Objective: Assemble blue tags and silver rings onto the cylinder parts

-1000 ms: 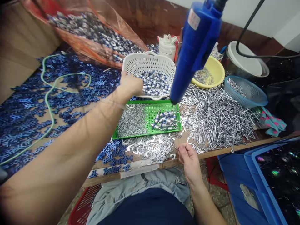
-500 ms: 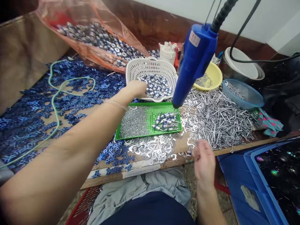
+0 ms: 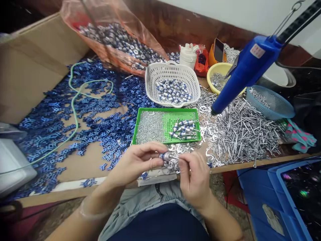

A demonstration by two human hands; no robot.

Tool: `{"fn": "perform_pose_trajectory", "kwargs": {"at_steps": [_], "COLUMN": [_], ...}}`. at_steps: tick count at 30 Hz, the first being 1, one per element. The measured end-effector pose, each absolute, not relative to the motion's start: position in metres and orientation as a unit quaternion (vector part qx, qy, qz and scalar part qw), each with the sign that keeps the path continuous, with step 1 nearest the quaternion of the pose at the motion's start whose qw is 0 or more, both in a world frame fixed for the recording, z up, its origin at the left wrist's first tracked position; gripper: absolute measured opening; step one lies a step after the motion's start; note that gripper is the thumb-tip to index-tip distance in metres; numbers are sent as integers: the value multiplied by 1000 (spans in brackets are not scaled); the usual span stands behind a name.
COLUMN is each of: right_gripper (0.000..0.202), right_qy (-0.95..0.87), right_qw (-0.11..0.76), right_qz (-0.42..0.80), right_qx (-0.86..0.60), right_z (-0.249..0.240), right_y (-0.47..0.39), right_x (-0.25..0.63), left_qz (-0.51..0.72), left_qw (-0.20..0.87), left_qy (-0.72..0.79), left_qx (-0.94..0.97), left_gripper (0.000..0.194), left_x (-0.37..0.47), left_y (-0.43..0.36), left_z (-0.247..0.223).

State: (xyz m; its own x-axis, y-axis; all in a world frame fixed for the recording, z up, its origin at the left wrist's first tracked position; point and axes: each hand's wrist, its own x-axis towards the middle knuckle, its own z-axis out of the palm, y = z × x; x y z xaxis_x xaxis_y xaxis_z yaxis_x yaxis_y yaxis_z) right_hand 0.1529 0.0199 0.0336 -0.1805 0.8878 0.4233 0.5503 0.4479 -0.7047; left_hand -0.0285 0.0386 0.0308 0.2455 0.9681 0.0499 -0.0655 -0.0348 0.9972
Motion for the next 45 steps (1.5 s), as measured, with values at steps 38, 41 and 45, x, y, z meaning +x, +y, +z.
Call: {"fn": "perform_pose_trajectory", "kwargs": {"at_steps": [38, 41, 45], "right_gripper": [39, 27, 30], "right_qy": [-644, -636, -789], "right_qw": [207, 184, 192], "right_qz": [596, 623, 380], "right_qx": [-432, -416, -443], "right_z": [12, 9, 11], "right_y": [7, 20, 72], "right_x": [124, 117, 106], "left_qz": [351, 334, 407], "left_qw": [382, 358, 309], "left_qy": [462, 500, 562], "left_qx": [719, 714, 650], "left_gripper": [7, 5, 42], "left_x": [-42, -44, -52], "left_y": [-13, -14, -10], "left_z": [9, 1, -5]}}
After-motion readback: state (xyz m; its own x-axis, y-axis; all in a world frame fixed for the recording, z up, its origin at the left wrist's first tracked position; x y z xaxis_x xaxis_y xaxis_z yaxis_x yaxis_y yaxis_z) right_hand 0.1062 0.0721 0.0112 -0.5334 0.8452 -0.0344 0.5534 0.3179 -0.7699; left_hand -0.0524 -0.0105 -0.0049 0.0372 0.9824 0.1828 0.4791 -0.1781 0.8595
